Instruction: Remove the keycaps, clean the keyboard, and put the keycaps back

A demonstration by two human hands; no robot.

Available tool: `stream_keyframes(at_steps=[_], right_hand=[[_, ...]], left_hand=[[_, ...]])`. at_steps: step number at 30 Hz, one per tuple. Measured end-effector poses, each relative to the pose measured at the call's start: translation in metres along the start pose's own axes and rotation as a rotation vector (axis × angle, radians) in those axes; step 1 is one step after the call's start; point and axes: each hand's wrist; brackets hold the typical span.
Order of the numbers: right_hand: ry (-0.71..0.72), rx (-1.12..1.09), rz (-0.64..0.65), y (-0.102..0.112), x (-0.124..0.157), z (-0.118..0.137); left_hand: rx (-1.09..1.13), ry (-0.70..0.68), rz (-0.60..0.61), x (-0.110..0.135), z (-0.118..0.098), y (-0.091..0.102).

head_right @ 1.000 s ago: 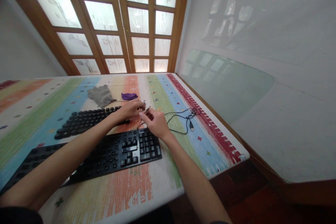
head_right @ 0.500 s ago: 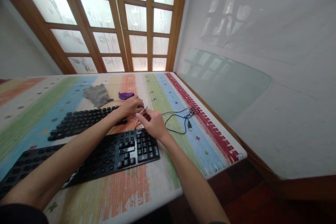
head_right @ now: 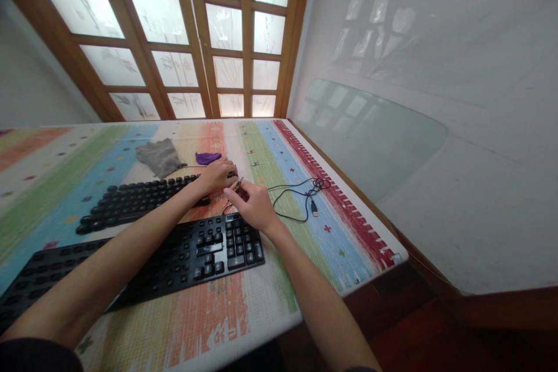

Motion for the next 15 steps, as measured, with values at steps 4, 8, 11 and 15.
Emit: stream_keyframes(at_steps=[4, 8, 11, 15], right_hand=[[-0.003, 0.021, -0.002, 0.000, 0.000, -0.002], [0.003, 0.037, -0.003, -0.001, 0.000, -0.004], [0.002, 0.040, -0.002, -0.002, 0.000, -0.005], [-0.012, 0.015, -0.001, -0.004, 0.000, -0.007]], left_hand=[[-0.005, -0.006, -0.013, -0.001, 0.002, -0.002], [-0.004, -0.014, -0.022, 0.001, 0.002, -0.002], [0.011, -0.024, -0.045, 0.006, 0.000, 0.001], [0.055, -0.051, -0.104, 0.022, -0.005, 0.007]])
Point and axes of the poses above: each hand's wrist, its own x-axis away from the middle knuckle, its own y-axis out of the back of the hand, z = x × y, and after that the axes turned 12 degrees about x, right-handed
